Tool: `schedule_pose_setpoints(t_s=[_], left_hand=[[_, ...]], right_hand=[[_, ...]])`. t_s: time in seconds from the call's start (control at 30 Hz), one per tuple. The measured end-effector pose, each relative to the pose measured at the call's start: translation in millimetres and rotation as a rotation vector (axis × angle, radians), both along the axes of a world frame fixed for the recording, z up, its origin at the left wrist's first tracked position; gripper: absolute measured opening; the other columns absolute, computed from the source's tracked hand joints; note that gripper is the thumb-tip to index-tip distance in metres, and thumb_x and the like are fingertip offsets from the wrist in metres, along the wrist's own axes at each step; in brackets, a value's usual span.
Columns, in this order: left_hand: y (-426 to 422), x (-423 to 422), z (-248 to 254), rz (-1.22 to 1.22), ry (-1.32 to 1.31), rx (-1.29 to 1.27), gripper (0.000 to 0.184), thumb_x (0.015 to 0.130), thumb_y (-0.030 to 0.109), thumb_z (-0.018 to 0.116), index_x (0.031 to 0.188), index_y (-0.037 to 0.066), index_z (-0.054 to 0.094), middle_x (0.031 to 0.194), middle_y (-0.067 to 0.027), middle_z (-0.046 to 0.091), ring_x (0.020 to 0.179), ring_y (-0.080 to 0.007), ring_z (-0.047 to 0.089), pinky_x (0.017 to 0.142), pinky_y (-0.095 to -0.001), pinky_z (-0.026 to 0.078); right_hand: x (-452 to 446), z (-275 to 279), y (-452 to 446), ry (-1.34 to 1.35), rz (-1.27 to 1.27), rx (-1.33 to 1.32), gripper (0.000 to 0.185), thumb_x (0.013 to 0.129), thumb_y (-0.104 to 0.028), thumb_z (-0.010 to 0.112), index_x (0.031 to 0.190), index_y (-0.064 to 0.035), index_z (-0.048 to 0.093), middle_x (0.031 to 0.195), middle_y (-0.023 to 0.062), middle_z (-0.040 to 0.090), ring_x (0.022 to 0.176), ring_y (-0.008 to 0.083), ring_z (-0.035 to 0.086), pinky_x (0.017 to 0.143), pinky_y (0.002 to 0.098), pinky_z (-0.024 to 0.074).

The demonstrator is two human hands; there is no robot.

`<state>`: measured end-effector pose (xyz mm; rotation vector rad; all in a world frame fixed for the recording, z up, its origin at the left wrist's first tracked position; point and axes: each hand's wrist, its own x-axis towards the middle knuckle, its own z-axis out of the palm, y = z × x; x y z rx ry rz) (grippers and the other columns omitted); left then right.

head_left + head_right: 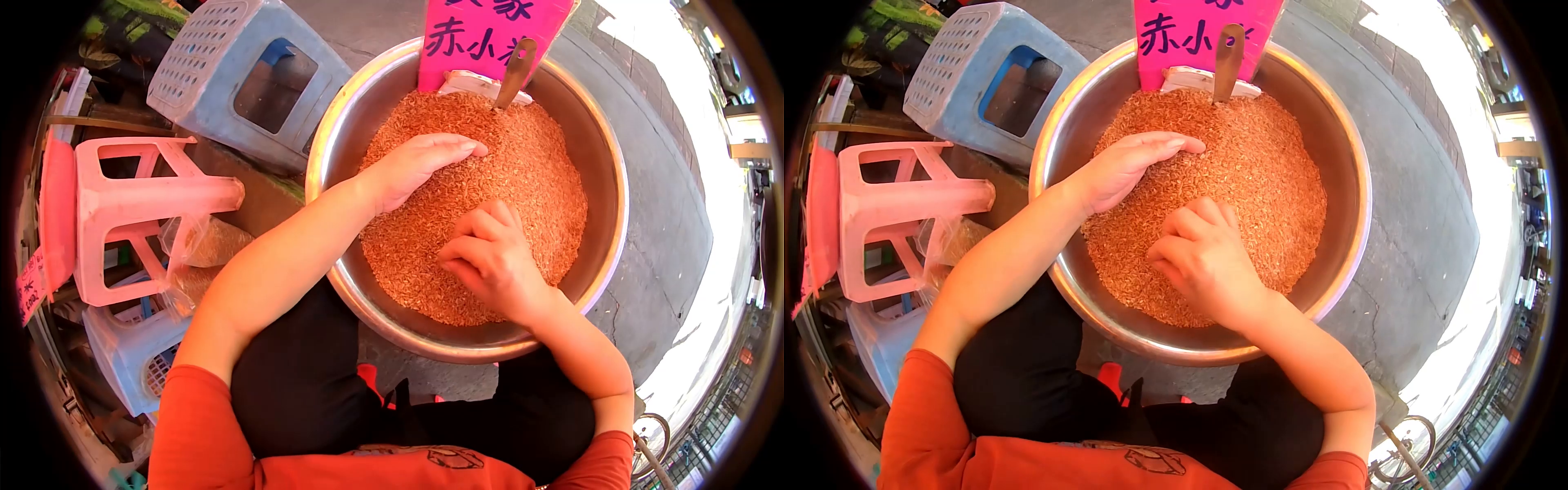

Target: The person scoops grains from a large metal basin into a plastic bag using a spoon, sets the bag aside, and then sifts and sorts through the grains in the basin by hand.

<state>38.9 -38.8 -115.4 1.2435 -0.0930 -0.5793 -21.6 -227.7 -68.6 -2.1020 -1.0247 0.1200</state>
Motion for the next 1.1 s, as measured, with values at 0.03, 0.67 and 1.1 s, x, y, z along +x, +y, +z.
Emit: schedule_pose_setpoints(t_s=[0.03, 0.67, 1.1], left_hand=[[0, 0, 1, 0.001, 0.006, 0.006, 0.035, 0.097, 0.026, 0.05, 0.119, 0.001, 0.061, 0.121, -0.0064, 0.059, 0.12, -0.0153, 0.047, 0.107, -0.032, 0.03], [0, 1, -1, -0.016, -0.005, 0.031, 0.036, 0.096, 0.028, 0.05, 0.119, 0.001, 0.06, 0.121, -0.006, 0.058, 0.12, -0.0158, 0.046, 0.107, -0.032, 0.029], [0, 1, -4, -0.021, 0.015, 0.014, 0.037, 0.096, 0.029, 0.05, 0.119, 0.002, 0.06, 0.121, -0.0054, 0.058, 0.119, -0.015, 0.046, 0.106, -0.0319, 0.031]], right_hand=[[2, 0, -4, 0.023, -0.015, 0.019, 0.012, 0.069, -0.006, 0.073, 0.079, -0.0106, 0.067, 0.086, 0.0047, 0.055, 0.086, 0.0247, 0.05, 0.08, 0.0375, 0.0395], [11, 13, -27, 0.096, -0.187, 0.057, 0.01, 0.074, -0.001, 0.068, 0.08, -0.0047, 0.062, 0.08, 0.0093, 0.058, 0.081, 0.0296, 0.054, 0.072, 0.0387, 0.0447], [12, 3, -4, -0.194, -0.186, -0.186, 0.013, 0.067, -0.006, 0.07, 0.078, -0.0105, 0.064, 0.085, 0.0053, 0.053, 0.087, 0.0258, 0.051, 0.077, 0.0387, 0.0403]])
